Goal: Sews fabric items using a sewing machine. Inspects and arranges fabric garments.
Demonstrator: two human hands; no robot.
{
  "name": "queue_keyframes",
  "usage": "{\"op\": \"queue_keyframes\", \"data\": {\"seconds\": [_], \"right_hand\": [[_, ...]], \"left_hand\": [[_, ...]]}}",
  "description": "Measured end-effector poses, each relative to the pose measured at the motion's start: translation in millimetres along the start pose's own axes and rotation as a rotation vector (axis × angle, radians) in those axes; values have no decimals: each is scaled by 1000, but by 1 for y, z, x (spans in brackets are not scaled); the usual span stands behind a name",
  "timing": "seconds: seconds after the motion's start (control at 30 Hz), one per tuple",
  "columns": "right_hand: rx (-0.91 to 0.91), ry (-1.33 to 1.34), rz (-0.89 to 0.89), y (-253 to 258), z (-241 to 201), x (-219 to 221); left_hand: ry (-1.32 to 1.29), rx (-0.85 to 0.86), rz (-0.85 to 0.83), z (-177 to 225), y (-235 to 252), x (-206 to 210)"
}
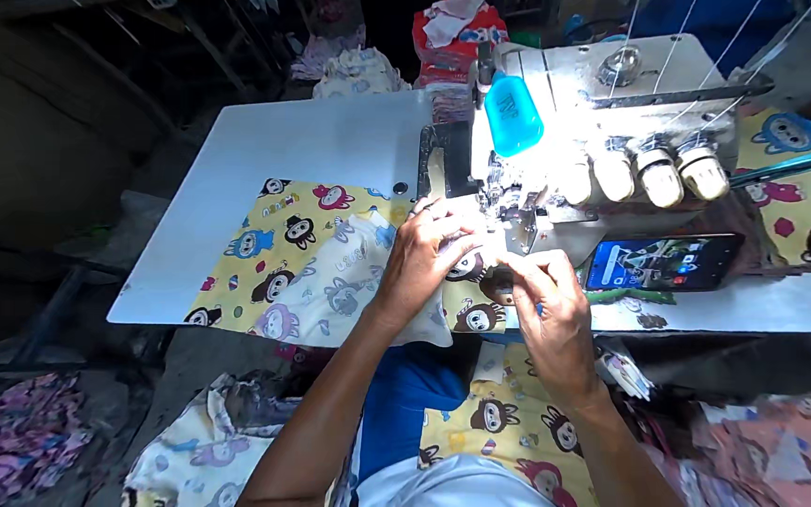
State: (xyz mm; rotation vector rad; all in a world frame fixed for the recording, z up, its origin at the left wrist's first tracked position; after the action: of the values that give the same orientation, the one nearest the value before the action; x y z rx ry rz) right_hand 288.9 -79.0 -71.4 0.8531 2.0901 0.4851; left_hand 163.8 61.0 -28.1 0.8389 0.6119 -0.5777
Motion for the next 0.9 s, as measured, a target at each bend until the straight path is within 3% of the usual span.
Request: {"op": "queue_keyframes", "data": {"seconds": [0.2, 0.4, 0.7, 0.9], "right_hand": [[-25, -206, -62, 9, -3, -3], [-21, -284, -108, 9, -1, -3], [-47, -252, -121, -10, -3, -4], [-96, -144, -105, -9, -13, -3]], "left_hand": [[-100, 105, -96, -33, 30, -2], [4, -3, -43, -48, 59, -3], [-149, -564, 26, -49, 40, -16], [-397, -663, 74, -29, -4, -26]]}}
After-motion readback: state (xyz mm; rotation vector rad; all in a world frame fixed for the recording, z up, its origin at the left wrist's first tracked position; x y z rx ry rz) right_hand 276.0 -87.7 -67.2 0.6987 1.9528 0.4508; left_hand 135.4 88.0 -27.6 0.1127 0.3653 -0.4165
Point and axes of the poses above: each hand's wrist, its own y-axis towards the middle knuckle, its own x-axis out of the palm, z = x × y, the point moved 1 cm from there along y, towards the middle knuckle, and after that the axes turned 3 degrees about -x, right-handed, at the moved point
